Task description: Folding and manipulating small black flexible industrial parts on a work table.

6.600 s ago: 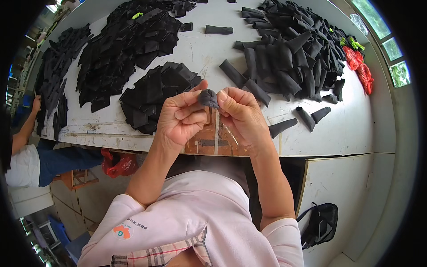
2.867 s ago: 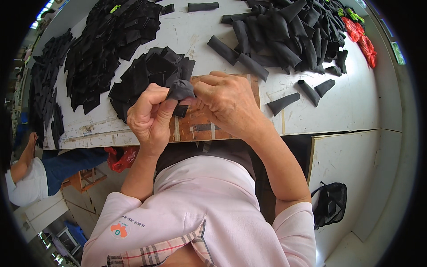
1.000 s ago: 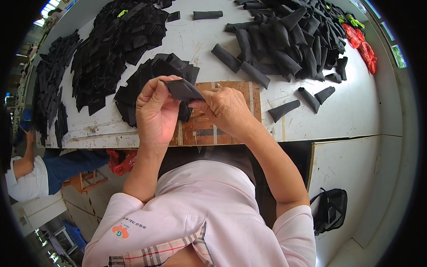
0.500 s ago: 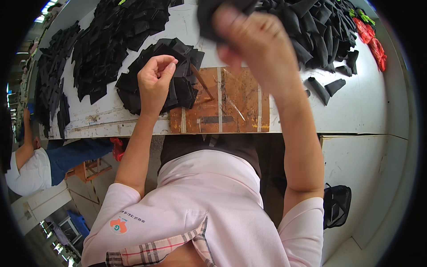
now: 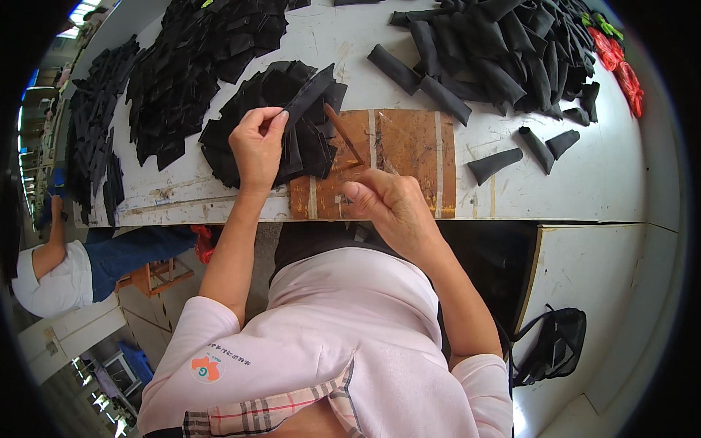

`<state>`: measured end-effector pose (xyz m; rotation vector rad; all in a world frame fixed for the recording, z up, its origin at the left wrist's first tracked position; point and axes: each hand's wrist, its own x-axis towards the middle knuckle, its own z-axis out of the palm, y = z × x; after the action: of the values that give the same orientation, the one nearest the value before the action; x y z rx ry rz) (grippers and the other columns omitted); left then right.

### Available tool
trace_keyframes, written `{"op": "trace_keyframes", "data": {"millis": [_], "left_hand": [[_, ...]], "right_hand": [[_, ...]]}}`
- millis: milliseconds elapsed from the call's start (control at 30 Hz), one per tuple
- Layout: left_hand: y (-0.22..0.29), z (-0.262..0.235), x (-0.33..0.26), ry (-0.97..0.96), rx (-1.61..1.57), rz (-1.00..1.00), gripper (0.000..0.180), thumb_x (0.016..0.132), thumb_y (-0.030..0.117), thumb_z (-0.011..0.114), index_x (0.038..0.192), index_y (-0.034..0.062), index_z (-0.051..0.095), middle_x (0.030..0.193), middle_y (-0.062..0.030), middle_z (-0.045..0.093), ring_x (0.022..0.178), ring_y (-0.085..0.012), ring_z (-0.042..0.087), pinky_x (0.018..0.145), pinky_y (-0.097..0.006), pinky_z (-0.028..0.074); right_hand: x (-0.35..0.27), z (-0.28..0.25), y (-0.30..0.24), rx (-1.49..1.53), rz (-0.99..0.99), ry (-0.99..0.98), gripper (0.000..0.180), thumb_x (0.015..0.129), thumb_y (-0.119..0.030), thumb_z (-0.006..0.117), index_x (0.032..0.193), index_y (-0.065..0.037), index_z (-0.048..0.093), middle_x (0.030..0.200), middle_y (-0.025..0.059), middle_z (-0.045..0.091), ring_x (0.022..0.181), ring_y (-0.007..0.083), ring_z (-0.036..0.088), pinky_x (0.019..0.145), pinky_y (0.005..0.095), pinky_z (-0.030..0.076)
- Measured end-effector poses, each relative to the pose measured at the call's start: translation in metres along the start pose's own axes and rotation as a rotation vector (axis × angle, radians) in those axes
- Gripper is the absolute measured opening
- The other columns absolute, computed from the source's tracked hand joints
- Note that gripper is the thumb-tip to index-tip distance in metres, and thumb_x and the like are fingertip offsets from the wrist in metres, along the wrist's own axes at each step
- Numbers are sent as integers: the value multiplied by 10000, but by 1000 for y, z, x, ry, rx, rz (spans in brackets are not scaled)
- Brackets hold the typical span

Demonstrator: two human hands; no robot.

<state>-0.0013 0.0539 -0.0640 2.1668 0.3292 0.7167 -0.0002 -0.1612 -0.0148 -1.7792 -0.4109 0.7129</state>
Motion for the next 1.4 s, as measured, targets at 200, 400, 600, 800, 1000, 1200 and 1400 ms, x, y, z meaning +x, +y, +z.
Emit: {"op": "trace_keyframes", "data": {"millis": [200,400,600,800,1000,1200,1400], "left_hand": [[42,-53,-34,-171,-1055,-738,78,817,96,567,889,70,583,803,-32,623,675,-108,583,578,-238,472],[41,-59,-61,-286,-1256,-909,73,830,111,550,894,89,575,843,-39,621,701,-126,586,588,-254,475],[47,-56,-77,-141,-1285,-1074,72,822,124,563,876,76,560,776,-33,606,613,-109,551,556,-228,429],[55,-66,-62,-107,-1230,-1124,124,815,83,542,932,45,529,731,-54,571,545,-102,495,428,-205,338],[55,-66,-74,-347,-1265,-1166,204,773,51,534,974,20,514,701,-34,529,552,-100,475,390,-191,328],[54,-68,-78,-483,-1216,-1135,206,763,48,530,967,28,509,760,-54,564,530,-79,504,376,-162,354],[48,-65,-77,-365,-1611,-1506,133,738,42,568,861,46,519,745,-49,521,533,-109,461,390,-215,324]], "right_hand": [[14,34,-3,427,4,84,396,827,-348,558,863,45,577,601,47,551,541,108,515,542,243,454],[18,48,1,900,107,-28,259,772,-285,650,766,-42,562,612,5,535,544,64,498,527,186,440],[17,54,-3,625,81,95,189,780,-202,643,740,-45,545,602,21,522,518,75,465,485,201,391],[-8,48,-9,-549,-856,602,271,594,-26,668,841,-106,589,926,69,514,869,235,472,767,357,388],[6,37,-14,-727,-932,288,417,541,-134,722,941,-182,613,1009,34,508,985,268,460,872,389,355],[5,24,-30,-619,-732,-150,363,641,-249,692,950,-89,587,835,42,575,921,258,508,810,387,411],[-5,37,-28,-499,-530,-64,639,481,-301,781,1040,-113,536,998,71,513,940,279,508,765,377,453]]}}
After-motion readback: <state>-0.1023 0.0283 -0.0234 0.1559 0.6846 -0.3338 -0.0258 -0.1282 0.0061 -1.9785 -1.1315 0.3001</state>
